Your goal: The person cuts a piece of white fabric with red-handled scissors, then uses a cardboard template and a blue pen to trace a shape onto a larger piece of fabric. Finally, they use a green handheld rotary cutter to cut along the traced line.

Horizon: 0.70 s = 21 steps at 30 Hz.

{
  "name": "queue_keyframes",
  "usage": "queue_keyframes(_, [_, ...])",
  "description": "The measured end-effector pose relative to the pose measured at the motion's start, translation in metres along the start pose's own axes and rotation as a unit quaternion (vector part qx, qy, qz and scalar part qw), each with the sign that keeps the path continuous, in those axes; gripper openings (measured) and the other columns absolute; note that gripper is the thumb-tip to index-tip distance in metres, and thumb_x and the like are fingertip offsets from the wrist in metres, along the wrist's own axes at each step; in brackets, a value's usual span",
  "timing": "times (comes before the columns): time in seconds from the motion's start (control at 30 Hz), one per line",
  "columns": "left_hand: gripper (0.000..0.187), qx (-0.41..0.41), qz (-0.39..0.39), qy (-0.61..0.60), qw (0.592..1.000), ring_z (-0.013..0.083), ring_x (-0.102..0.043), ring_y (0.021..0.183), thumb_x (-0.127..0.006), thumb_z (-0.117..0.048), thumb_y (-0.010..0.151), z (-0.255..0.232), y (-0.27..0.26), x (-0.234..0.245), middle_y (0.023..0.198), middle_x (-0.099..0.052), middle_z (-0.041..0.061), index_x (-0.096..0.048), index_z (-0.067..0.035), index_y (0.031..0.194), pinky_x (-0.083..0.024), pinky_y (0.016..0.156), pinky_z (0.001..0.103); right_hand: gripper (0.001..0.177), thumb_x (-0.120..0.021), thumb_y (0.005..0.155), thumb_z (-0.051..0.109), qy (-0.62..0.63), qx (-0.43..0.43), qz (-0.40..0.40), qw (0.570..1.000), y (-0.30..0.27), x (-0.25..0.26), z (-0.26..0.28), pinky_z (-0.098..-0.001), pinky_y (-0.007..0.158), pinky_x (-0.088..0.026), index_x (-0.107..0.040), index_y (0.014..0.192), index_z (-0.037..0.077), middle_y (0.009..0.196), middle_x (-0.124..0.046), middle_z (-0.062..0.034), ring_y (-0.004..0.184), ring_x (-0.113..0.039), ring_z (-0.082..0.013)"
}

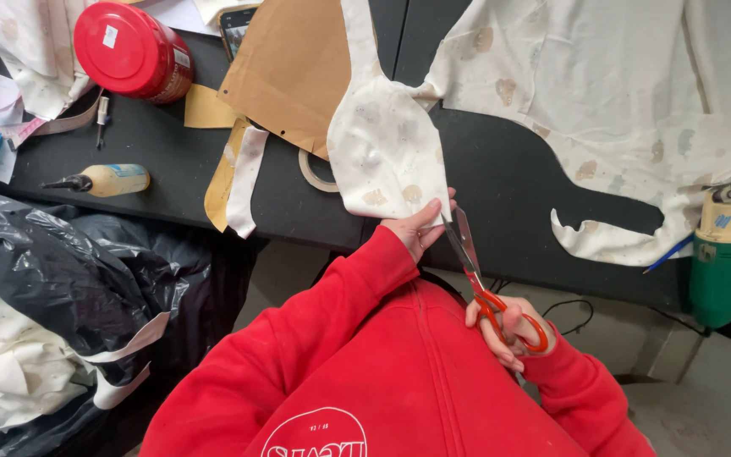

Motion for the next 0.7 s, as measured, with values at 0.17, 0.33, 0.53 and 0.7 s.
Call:
queue_keyframes(0.17, [0.041, 0.007, -0.005, 0.008, 1.0, 0.0099, -0.063, 0.122, -0.066, -0.017, 0.097, 0.003, 0.004, 0.006, 0.133, -0.068, -0.002, -0.058, -0.014, 0.137, -0.053, 0.093, 0.024, 0.075, -0.046, 0.102, 0.057, 0.045, -0.012, 0.058, 0.997, -0.019, 0.005, -0.008, -0.0248, 0.037, -0.048, -0.048, 0.12, -0.016, 0.062, -0.06, -0.0078, 0.041, -0.057, -0.0144])
queue_keyframes(0.33, [0.042, -0.001, 0.0, 0.017, 1.0, 0.0106, -0.063, 0.123, -0.067, -0.017, 0.098, -0.002, 0.003, 0.004, 0.133, -0.068, -0.001, -0.059, -0.012, 0.138, -0.053, 0.093, 0.023, 0.075, -0.044, 0.101, 0.057, 0.05, -0.008, 0.053, 0.997, -0.017, 0.005, -0.011, -0.0251, 0.036, -0.048, -0.047, 0.118, -0.015, 0.06, -0.06, -0.0079, 0.039, -0.057, -0.0147])
queue_keyframes(0.53, [0.043, 0.003, 0.014, 0.016, 1.0, 0.0098, -0.063, 0.122, -0.067, -0.017, 0.097, 0.001, -0.001, 0.004, 0.133, -0.068, -0.002, -0.058, -0.013, 0.138, -0.052, 0.093, 0.023, 0.079, -0.044, 0.101, 0.062, 0.006, 0.0, 0.019, 1.0, -0.004, 0.005, -0.015, -0.02, 0.035, -0.04, -0.05, 0.12, -0.015, 0.06, -0.059, -0.006, 0.039, -0.054, -0.0119])
queue_keyframes(0.7, [0.044, 0.002, 0.026, 0.008, 1.0, 0.0104, -0.063, 0.12, -0.07, -0.017, 0.097, 0.006, 0.002, 0.006, 0.132, -0.068, 0.001, -0.06, -0.009, 0.139, -0.053, 0.096, 0.024, 0.082, -0.047, 0.096, 0.067, -0.046, 0.035, -0.008, 0.998, 0.028, 0.019, -0.023, -0.0191, 0.034, -0.037, -0.05, 0.123, -0.011, 0.06, -0.059, -0.007, 0.036, -0.049, -0.0101])
Point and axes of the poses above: each hand's wrist, its own y-axis towards the middle knuckle, its own x-axis out of the back of the hand, z = x × y, the point moved 6 cm from there along y, towards the middle knuckle
